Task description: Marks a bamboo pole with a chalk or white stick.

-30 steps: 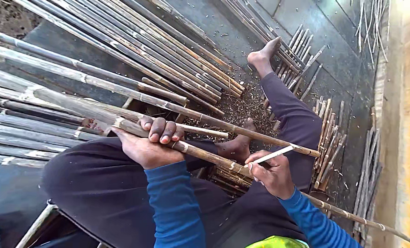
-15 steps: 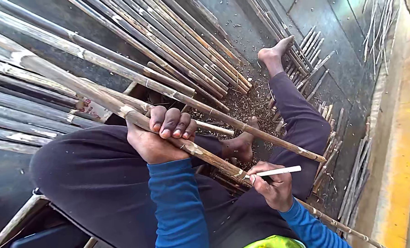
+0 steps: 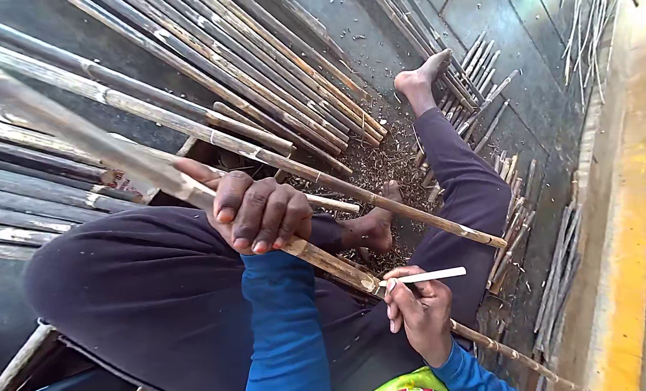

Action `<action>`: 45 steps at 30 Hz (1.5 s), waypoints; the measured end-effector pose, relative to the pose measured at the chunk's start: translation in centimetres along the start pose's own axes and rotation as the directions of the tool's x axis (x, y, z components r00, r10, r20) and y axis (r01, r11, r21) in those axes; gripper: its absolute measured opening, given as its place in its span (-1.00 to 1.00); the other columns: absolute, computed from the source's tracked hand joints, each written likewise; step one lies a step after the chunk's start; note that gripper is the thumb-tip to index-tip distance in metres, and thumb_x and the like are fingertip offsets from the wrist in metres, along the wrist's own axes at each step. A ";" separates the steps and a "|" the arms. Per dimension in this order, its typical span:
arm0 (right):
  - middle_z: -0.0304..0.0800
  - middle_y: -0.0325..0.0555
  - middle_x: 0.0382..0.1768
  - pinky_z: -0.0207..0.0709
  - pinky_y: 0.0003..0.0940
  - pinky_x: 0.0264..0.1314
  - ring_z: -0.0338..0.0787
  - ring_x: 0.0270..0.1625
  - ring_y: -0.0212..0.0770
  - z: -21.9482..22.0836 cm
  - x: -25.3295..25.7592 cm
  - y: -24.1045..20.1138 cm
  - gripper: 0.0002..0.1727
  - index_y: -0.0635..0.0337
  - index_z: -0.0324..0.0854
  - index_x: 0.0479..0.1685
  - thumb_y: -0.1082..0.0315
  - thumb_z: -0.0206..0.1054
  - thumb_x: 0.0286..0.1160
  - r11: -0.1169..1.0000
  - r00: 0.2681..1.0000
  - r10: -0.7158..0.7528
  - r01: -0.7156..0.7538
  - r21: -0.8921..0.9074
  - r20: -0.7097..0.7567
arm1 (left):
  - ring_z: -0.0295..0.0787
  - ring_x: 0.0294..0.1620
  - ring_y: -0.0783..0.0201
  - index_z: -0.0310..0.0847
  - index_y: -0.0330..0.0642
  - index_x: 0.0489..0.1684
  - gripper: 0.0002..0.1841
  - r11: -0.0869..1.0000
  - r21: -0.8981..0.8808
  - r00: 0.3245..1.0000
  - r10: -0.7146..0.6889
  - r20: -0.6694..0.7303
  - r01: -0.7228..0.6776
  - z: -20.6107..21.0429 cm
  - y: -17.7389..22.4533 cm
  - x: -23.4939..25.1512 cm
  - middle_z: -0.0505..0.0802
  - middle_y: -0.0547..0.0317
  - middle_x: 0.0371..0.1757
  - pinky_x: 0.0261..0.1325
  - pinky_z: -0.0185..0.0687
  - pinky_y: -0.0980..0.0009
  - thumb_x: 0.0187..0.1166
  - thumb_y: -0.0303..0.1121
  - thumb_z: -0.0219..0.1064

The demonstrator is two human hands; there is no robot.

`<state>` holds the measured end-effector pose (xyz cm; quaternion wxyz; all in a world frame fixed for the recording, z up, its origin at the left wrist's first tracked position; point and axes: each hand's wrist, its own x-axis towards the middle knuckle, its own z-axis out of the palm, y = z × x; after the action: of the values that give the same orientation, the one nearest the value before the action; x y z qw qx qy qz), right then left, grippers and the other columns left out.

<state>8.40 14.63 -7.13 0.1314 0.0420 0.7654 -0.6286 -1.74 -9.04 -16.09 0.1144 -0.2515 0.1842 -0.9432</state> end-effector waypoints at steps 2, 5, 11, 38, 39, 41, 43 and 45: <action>0.79 0.00 -0.57 0.59 -0.42 -0.76 0.68 -0.71 -0.29 -0.2 0.7 -1.3 -0.82 0.41 0.77 -0.10 0.51 0.26 0.59 0.981 0.982 0.185 -0.183 0.064 -0.033 | 0.58 -0.84 0.23 0.47 -0.34 -0.76 -0.14 0.993 -0.111 1.000 0.029 -0.011 -0.030 0.2 -0.4 0.0 0.59 0.02 -0.84 -0.68 0.49 0.41 0.61 0.37 -0.09; 0.85 0.01 -0.44 0.79 -0.30 -0.50 0.81 -0.54 -0.19 -1.8 2.0 -1.4 -0.81 0.30 0.82 0.00 0.45 0.31 0.62 0.992 0.992 0.087 -0.095 -0.082 -0.094 | 0.60 -0.80 0.19 0.53 -0.36 -0.61 -0.41 0.996 -0.082 1.000 0.019 -0.004 -0.019 -0.3 0.5 -0.2 0.61 0.01 -0.80 -0.61 0.55 0.35 0.64 0.04 0.08; 0.90 -0.23 -0.21 0.85 -0.34 -0.48 0.85 -0.43 -0.32 -5.8 0.0 0.1 -0.77 0.12 0.80 0.14 0.29 0.32 0.69 0.879 0.995 -0.073 0.094 -0.468 0.063 | 0.51 -0.81 0.19 0.59 -0.26 -0.36 -0.03 0.830 0.543 0.912 0.314 -0.263 -0.129 1.0 0.1 0.4 0.55 0.11 -0.80 -0.65 0.59 0.25 0.56 0.55 -0.39; 0.85 -0.18 -0.47 0.63 -0.48 -0.56 0.68 -0.60 -0.43 -8.8 3.3 3.5 -0.90 0.26 0.83 -0.31 0.45 0.40 0.40 0.948 0.946 -0.195 0.250 -0.198 0.260 | 0.30 -0.79 0.34 0.33 0.07 -0.51 -0.17 0.568 0.752 0.447 0.607 -0.657 0.334 0.8 -0.7 0.5 0.31 0.37 -0.79 -0.64 0.41 0.35 0.63 0.46 -0.72; 0.84 -0.16 -0.48 0.60 -0.48 -0.64 0.65 -0.66 -0.42 -8.7 2.9 3.5 -0.90 0.26 0.82 -0.28 0.44 0.40 0.42 0.961 0.960 -0.163 0.207 -0.183 0.228 | 0.32 -0.77 0.31 0.32 0.07 -0.53 -0.17 0.577 0.749 0.456 0.597 -0.659 0.326 0.8 -0.7 0.4 0.32 0.35 -0.78 -0.61 0.43 0.33 0.62 0.46 -0.73; 0.83 -0.15 -0.50 0.57 -0.48 -0.69 0.63 -0.69 -0.40 -8.5 2.4 3.5 -0.90 0.25 0.82 -0.25 0.44 0.40 0.44 0.973 0.975 -0.120 0.152 -0.173 0.186 | 0.31 -0.76 0.29 0.28 0.08 -0.58 -0.18 0.581 0.751 0.483 0.583 -0.653 0.314 0.9 -0.6 0.5 0.31 0.34 -0.79 -0.60 0.41 0.31 0.62 0.46 -0.73; 0.78 -0.12 -0.59 0.52 -0.48 -0.77 0.61 -0.75 -0.39 -8.1 1.9 3.5 -0.89 0.25 0.82 -0.24 0.44 0.38 0.46 0.982 0.989 -0.080 0.100 -0.159 0.128 | 0.21 -0.81 0.32 0.24 0.08 -0.67 -0.16 0.622 0.732 0.533 0.534 -0.656 0.277 0.9 -0.5 0.6 0.24 0.35 -0.83 -0.67 0.30 0.35 0.59 0.48 -0.73; 0.75 -0.10 -0.63 0.51 -0.47 -0.79 0.60 -0.77 -0.36 -7.9 1.5 3.3 -0.87 0.26 0.81 -0.22 0.44 0.36 0.48 0.988 0.994 -0.050 0.063 -0.140 0.098 | 0.14 -0.84 0.33 0.20 0.06 -0.74 -0.15 0.680 0.696 0.600 0.464 -0.651 0.230 1.0 -0.4 0.7 0.20 0.34 -0.86 -0.71 0.20 0.38 0.58 0.48 -0.74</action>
<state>6.58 22.83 -9.27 0.1520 -0.0189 0.8022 -0.5771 -1.85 -9.17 -14.81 0.1784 0.2725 -0.1543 -0.9328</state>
